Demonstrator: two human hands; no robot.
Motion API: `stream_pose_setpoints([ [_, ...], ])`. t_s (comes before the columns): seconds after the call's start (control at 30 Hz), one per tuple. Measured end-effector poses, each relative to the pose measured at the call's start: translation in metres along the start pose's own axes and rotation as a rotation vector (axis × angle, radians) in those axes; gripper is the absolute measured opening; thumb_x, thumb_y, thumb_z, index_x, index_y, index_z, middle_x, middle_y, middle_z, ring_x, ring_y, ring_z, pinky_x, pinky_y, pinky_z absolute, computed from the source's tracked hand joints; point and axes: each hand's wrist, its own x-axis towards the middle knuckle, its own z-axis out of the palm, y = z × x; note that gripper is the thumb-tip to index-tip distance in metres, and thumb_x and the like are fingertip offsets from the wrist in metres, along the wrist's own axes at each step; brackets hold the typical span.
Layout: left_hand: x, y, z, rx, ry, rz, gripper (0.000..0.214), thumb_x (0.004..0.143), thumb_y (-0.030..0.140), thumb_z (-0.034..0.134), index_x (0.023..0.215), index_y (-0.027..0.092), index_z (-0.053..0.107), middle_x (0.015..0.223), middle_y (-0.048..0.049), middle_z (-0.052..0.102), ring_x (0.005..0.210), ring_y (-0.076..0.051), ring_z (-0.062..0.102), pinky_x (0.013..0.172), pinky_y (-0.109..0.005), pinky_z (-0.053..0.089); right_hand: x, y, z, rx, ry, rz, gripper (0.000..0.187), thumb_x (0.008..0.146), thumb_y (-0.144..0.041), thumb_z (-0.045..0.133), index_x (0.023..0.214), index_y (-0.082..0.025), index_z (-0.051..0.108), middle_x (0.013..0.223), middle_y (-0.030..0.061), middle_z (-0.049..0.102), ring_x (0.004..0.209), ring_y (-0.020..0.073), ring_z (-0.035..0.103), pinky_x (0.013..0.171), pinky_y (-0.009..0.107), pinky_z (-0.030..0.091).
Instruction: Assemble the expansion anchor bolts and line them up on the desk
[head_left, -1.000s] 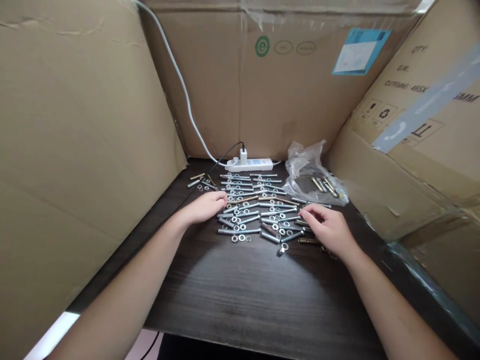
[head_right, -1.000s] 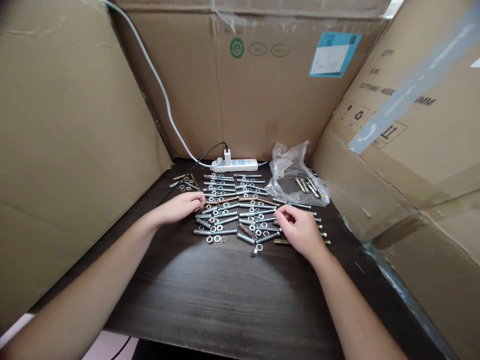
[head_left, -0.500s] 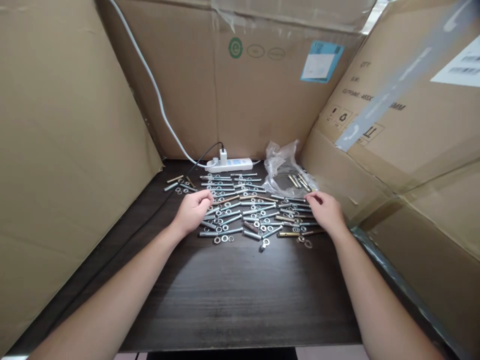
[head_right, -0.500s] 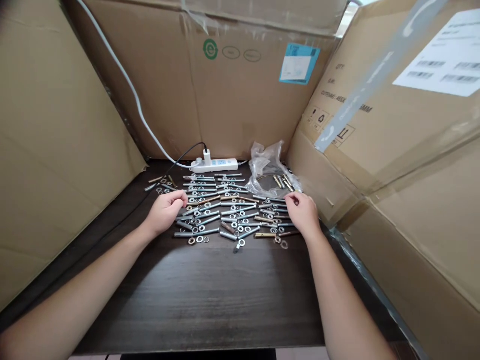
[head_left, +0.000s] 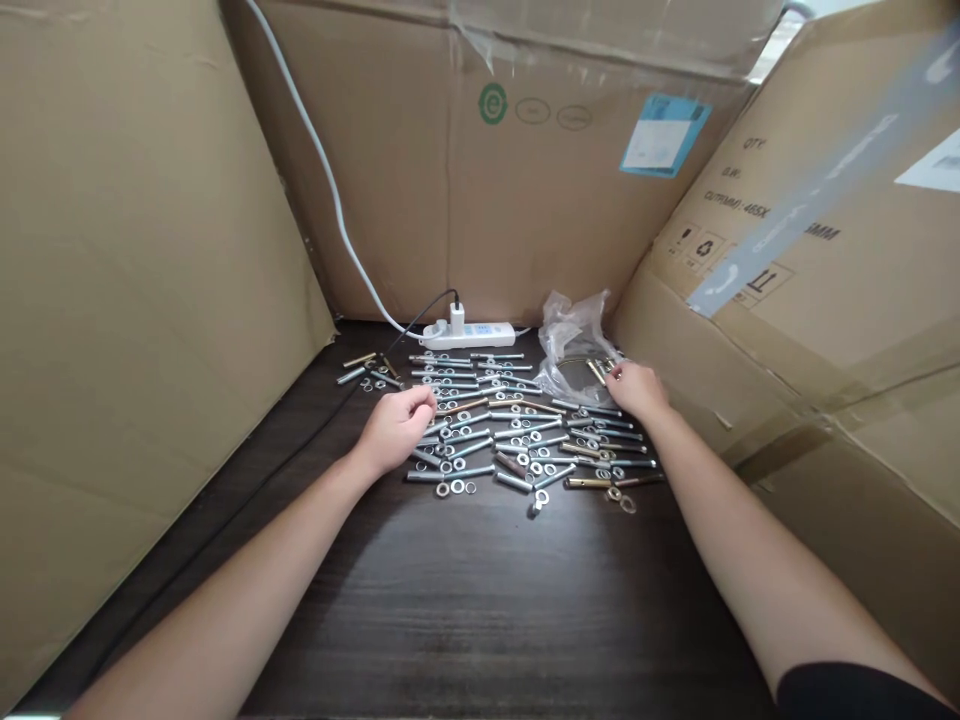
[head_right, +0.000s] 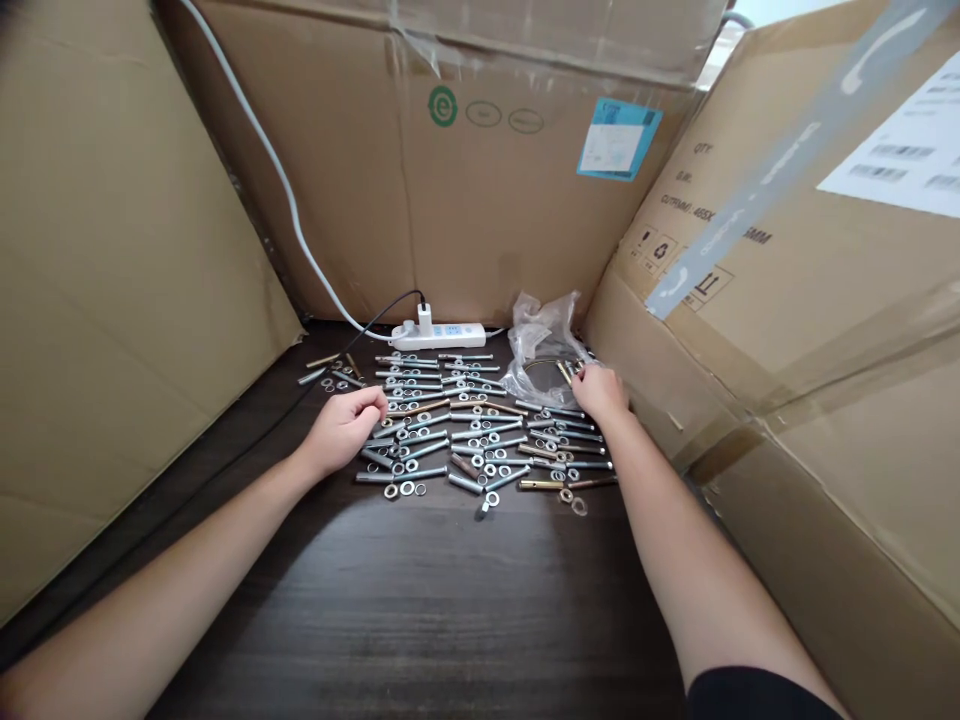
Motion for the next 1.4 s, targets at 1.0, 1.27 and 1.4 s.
stream_pose_setpoints([
  [1.0,-0.024,0.048,0.011,0.211,-0.266,0.227,0.018,0.094,0.031,0.043,0.11,0.023,0.048,0.085,0.0009,0.064,0.067,-0.014,0.057,0.062,-0.025,0.04,-0.151,-0.097,-0.02,0.412,0.013,-0.872,0.013,0.091,-0.03,0.052,0.095,-0.021,0.061,0.083,0.0034,0.058,0.07,0.0153,0.056,0.067,0.027,0.043],
  [1.27,-0.024,0.043,0.02,0.264,-0.23,0.289,0.022,0.093,0.025,0.045,0.114,0.022,0.048,0.089,0.0008,0.064,0.063,-0.011,0.057,0.064,-0.024,0.043,-0.159,-0.1,-0.023,0.491,-0.108,-0.771,0.012,0.091,-0.028,0.049,0.101,-0.022,0.051,0.085,0.0017,0.062,0.064,0.0147,0.056,0.062,0.026,0.043],
  [1.4,-0.025,0.045,0.023,0.262,-0.22,0.327,0.019,0.092,0.024,0.045,0.111,0.022,0.05,0.093,0.0007,0.065,0.066,-0.012,0.059,0.065,-0.024,0.044,-0.166,-0.105,-0.025,0.548,-0.189,-0.763,0.016,0.092,-0.03,0.047,0.106,-0.023,0.051,0.089,0.0014,0.065,0.073,0.0163,0.06,0.067,0.027,0.043],
])
